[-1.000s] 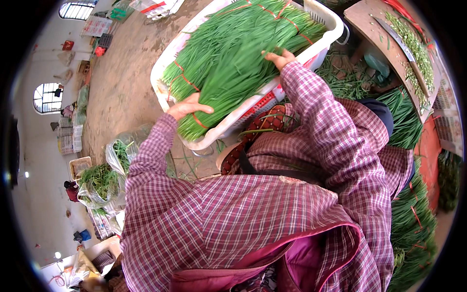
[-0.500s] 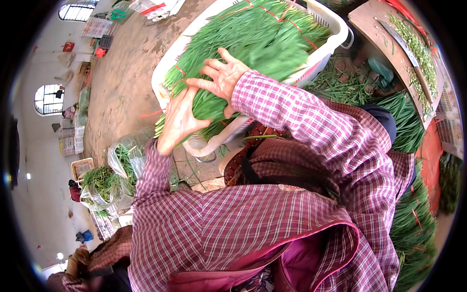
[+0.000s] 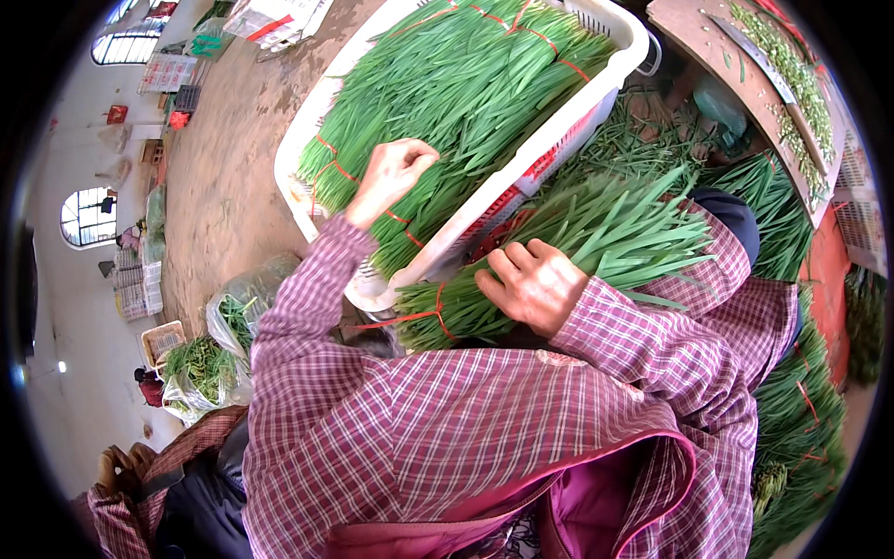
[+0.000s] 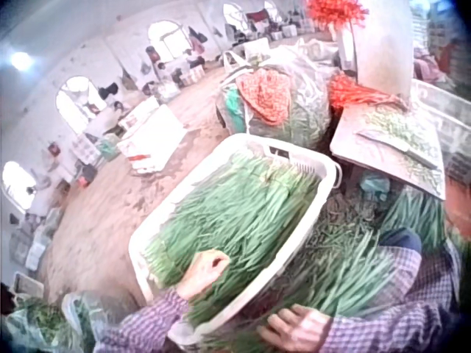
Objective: The person sorts leeks into bundles, ties them with red bands, and cuts the roots off with a large knife, placing the finished bundles into a white plastic crate.
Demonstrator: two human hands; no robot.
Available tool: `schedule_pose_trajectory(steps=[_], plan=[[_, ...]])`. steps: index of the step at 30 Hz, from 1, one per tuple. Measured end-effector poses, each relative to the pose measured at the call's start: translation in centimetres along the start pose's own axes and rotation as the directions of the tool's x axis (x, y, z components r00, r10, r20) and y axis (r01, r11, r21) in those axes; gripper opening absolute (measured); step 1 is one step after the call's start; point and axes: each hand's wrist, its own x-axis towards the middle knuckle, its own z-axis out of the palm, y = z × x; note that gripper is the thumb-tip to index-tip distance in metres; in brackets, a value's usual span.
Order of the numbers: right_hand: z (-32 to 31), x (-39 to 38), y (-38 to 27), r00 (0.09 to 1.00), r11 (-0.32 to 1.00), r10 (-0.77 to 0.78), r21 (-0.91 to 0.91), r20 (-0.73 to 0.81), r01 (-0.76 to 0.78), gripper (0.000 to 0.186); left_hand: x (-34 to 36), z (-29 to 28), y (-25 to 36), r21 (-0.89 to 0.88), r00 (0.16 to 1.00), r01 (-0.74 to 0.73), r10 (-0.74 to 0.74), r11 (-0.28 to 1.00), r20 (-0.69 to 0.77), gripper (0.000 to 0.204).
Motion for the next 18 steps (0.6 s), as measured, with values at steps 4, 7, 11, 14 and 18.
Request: schedule_pose_trajectory(steps=[4,7,11,14,18], plan=[[0.0,-0.3,0.2,0.999,1.0,0.024,0.016,-0.026,-0.024,0.033,1.4,3.2,-3.8,0.225,0.979,-0.066,0.107,0.972,-0.175,0.009],[-0.7,-0.4,-0.4,0.999,0.999,0.033,0.036,-0.015,-0.033,0.033,0.5,3.6,-5.0,0.286,0.974,-0.051,0.111,0.957,-0.195,0.008],[-0.9,-0.3,-0.4,0.999,0.998,0.042,0.046,0.008,-0.043,0.031,0.0,4.5,-3.8,0.153,0.981,0.008,0.021,0.988,-0.19,0.007],[-0.9,-0.3,-0.5,0.999,0.999,0.035,0.035,0.025,-0.036,0.029,0.2,5.0,-3.5,0.248,0.967,0.04,0.026,0.968,-0.255,0.01],[-0.9,-0.3,-0.6,0.999,0.999,0.031,0.037,0.028,-0.032,0.029,0.3,5.5,-3.6,0.304,0.963,0.056,0.029,0.951,-0.27,0.012]])
